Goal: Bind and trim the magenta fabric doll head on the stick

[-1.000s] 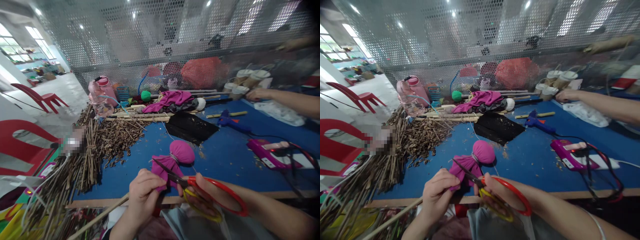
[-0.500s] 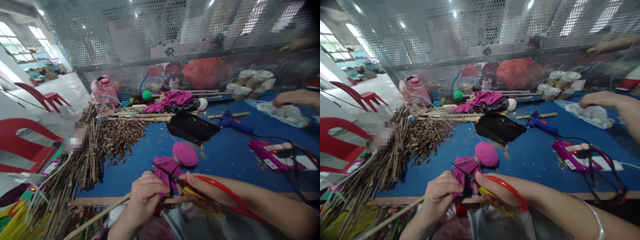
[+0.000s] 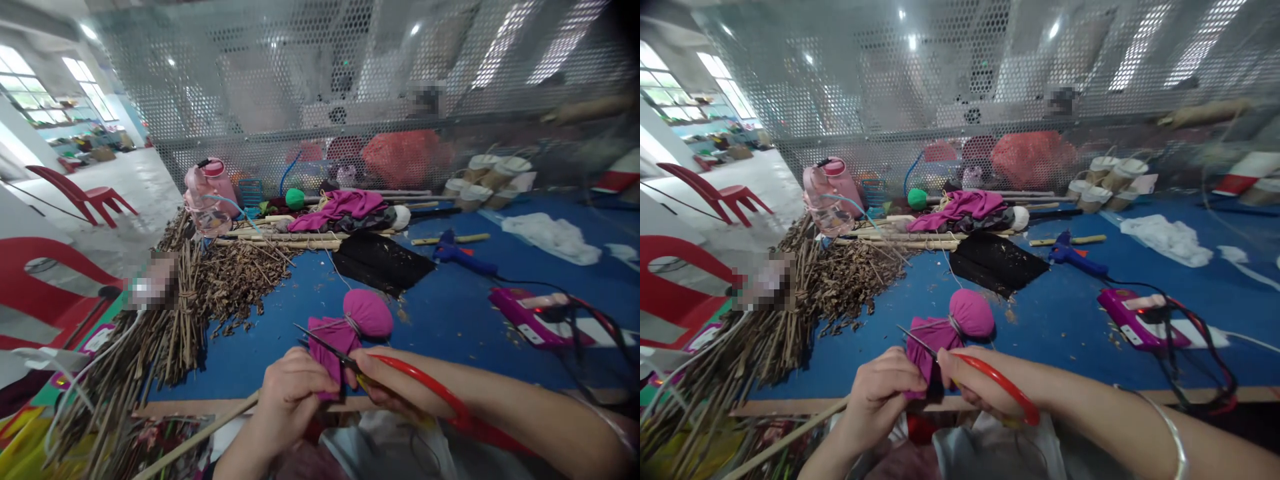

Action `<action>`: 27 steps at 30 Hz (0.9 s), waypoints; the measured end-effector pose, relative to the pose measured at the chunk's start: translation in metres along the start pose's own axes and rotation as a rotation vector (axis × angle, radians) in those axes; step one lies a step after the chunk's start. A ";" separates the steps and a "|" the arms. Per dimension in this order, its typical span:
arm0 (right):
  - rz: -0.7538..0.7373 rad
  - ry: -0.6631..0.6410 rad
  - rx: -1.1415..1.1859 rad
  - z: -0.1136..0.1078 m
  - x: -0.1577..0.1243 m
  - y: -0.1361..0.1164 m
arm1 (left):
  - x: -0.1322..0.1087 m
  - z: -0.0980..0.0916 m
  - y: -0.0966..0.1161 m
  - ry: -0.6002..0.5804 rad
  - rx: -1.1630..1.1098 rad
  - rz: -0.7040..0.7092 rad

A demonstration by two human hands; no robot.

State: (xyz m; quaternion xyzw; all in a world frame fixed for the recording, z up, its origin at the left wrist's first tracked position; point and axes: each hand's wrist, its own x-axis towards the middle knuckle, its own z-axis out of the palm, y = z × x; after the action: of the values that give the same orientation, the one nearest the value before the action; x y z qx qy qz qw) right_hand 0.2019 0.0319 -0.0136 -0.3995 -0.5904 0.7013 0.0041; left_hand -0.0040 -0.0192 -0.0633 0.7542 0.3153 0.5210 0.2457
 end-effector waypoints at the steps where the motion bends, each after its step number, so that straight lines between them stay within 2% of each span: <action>1: -0.049 0.001 -0.057 -0.001 0.001 0.001 | 0.000 0.000 -0.001 0.015 0.001 0.003; 4: -0.173 0.047 -0.243 -0.005 0.001 0.003 | -0.001 -0.001 -0.002 0.057 -0.015 -0.007; 6: -0.190 0.050 -0.269 -0.006 0.000 0.002 | -0.001 0.000 -0.001 0.059 -0.022 -0.017; 11: 0.043 0.017 -0.063 0.002 0.008 -0.007 | 0.000 -0.002 -0.001 0.007 -0.019 -0.052; 12: 0.038 0.036 -0.058 0.004 0.011 -0.010 | 0.000 -0.004 -0.002 0.008 -0.014 -0.061; 16: -0.185 0.217 -0.203 0.014 0.022 -0.014 | 0.005 -0.010 -0.007 0.065 0.012 -0.138; 18: -0.236 0.260 -0.233 0.016 0.026 -0.011 | 0.006 -0.013 -0.010 0.112 0.018 -0.185; 22: -0.329 0.240 -0.041 0.013 0.029 0.009 | 0.005 -0.016 -0.016 0.136 0.028 -0.205; 27: -0.352 0.187 0.271 0.001 0.034 0.034 | 0.007 -0.017 -0.016 0.166 0.059 -0.210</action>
State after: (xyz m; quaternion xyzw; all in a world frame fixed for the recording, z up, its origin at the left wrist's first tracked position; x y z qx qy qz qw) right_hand 0.1944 0.0371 -0.0603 -0.3494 -0.5486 0.7225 0.2343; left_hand -0.0220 -0.0024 -0.0642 0.6782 0.4269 0.5434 0.2499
